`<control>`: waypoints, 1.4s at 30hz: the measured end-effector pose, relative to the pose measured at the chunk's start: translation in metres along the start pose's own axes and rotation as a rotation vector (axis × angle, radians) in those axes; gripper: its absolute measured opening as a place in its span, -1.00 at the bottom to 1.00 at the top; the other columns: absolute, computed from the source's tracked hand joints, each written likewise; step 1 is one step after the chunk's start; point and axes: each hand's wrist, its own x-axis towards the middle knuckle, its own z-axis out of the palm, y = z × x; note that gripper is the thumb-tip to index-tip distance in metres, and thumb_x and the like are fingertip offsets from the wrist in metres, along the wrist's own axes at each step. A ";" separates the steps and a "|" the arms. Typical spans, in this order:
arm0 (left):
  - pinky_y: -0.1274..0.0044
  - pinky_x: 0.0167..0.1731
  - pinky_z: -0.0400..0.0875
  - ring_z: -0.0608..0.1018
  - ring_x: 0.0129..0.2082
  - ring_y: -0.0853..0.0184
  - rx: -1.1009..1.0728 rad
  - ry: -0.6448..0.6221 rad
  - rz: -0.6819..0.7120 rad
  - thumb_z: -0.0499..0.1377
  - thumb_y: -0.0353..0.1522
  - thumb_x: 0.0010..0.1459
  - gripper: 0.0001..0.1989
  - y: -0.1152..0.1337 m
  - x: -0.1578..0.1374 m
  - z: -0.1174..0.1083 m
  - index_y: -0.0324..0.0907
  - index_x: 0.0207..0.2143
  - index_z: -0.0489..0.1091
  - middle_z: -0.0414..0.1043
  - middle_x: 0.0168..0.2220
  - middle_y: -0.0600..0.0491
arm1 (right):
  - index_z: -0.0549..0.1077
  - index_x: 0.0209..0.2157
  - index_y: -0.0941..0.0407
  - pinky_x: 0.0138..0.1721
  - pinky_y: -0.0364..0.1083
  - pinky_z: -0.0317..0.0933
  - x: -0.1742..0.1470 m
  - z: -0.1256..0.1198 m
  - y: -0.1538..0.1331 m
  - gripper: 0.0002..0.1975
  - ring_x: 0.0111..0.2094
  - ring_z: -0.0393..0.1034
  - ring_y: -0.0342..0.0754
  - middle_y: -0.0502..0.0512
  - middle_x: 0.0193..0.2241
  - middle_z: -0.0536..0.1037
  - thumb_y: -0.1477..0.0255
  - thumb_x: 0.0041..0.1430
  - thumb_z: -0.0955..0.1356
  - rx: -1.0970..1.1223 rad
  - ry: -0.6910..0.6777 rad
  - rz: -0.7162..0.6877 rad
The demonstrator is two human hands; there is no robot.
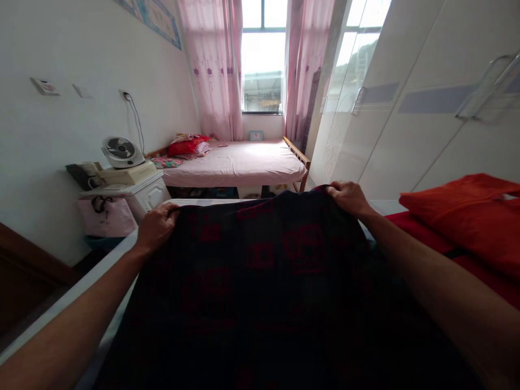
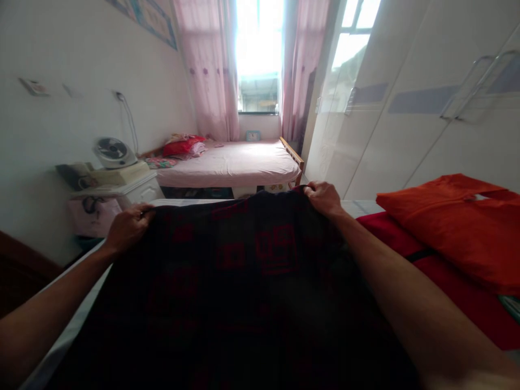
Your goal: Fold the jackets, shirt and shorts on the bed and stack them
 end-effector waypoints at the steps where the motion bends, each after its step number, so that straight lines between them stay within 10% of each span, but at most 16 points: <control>1: 0.33 -0.05 0.34 0.46 -0.04 0.10 0.027 0.003 -0.017 -0.08 -0.28 0.18 -0.60 0.004 0.004 0.005 -0.25 -0.04 0.37 0.39 0.00 -0.15 | 0.51 -0.20 0.12 -0.25 -0.09 0.25 0.003 0.005 -0.004 -0.68 -0.22 0.44 0.05 0.19 -0.28 0.57 0.29 0.18 0.22 -0.082 -0.004 0.020; 6: 0.20 0.06 0.25 0.36 0.09 -0.01 0.094 -0.074 0.026 0.02 -0.31 0.11 -0.53 0.025 -0.014 0.015 -0.32 0.05 0.34 0.28 0.10 -0.29 | 0.38 0.04 0.13 -0.01 -0.02 0.19 -0.022 0.019 -0.016 -0.60 0.03 0.32 0.08 0.21 0.05 0.43 0.32 0.19 0.24 -0.155 -0.088 -0.057; 12: 0.21 0.20 0.08 0.11 0.28 0.15 0.007 -0.206 0.491 -0.01 -0.09 0.17 -0.50 0.024 -0.117 0.006 0.17 0.17 0.19 0.02 0.31 0.18 | 0.28 0.13 0.06 0.10 0.10 0.08 -0.095 0.013 0.013 -0.54 0.15 0.18 0.12 0.18 0.12 0.34 0.21 0.27 0.14 -0.065 -0.012 -0.301; 17: 0.20 0.15 0.19 0.21 0.24 0.16 0.045 -0.241 0.361 -0.09 -0.10 0.19 -0.50 -0.022 -0.164 0.038 0.14 0.18 0.19 0.17 0.24 0.12 | 0.36 0.06 0.10 0.08 0.02 0.16 -0.111 0.037 0.065 -0.58 0.09 0.27 0.04 0.16 0.07 0.41 0.31 0.27 0.12 -0.036 -0.259 -0.221; 22: 0.21 0.16 0.17 0.24 0.22 0.10 0.050 -0.203 0.306 -0.13 -0.05 0.17 -0.44 -0.031 -0.155 0.036 -0.08 0.10 0.33 0.28 0.18 -0.05 | 0.29 0.13 0.13 0.12 -0.05 0.10 -0.105 0.020 0.081 -0.48 0.13 0.21 -0.03 0.15 0.14 0.31 0.57 0.13 0.13 -0.073 -0.174 -0.165; 28: 0.19 0.20 0.09 0.20 0.24 0.09 -0.137 -0.069 0.347 -0.11 -0.04 0.19 -0.43 0.039 -0.158 0.004 -0.17 0.06 0.34 0.21 0.20 -0.14 | 0.52 -0.23 0.08 -0.12 -0.07 0.22 -0.123 -0.003 0.089 -0.74 -0.11 0.36 0.02 0.11 -0.17 0.52 0.49 0.08 0.25 -0.243 -0.167 -0.069; 34: 0.27 0.18 0.16 0.28 0.20 0.14 -0.518 -0.269 0.317 -0.04 -0.09 0.19 -0.55 0.139 -0.180 -0.020 0.00 0.05 0.34 0.17 0.23 0.05 | 0.44 -0.06 0.11 -0.15 -0.06 0.21 -0.138 -0.038 0.047 -0.66 -0.16 0.36 0.04 0.20 -0.13 0.45 0.43 0.23 0.15 -0.109 0.225 -0.031; 37: 0.30 0.07 0.32 0.41 0.09 0.15 -0.817 -0.444 0.203 0.02 -0.09 0.17 -0.48 0.178 -0.186 -0.020 -0.02 0.16 0.20 0.22 0.20 -0.03 | 0.44 -0.06 0.04 -0.08 -0.04 0.21 -0.157 -0.055 -0.002 -0.67 -0.15 0.37 0.02 0.13 -0.18 0.47 0.48 0.20 0.18 0.116 0.290 -0.237; 42: 0.38 -0.22 0.52 0.45 0.05 0.07 -1.146 -0.564 -0.118 0.16 -0.05 0.05 -0.13 0.202 -0.188 0.000 -0.07 0.30 -0.19 0.08 0.25 -0.21 | 0.31 0.07 -0.05 -0.06 -0.09 0.24 -0.203 -0.063 -0.042 -0.59 -0.11 0.39 -0.09 0.01 -0.07 0.47 0.54 0.23 0.17 0.362 -0.060 -0.644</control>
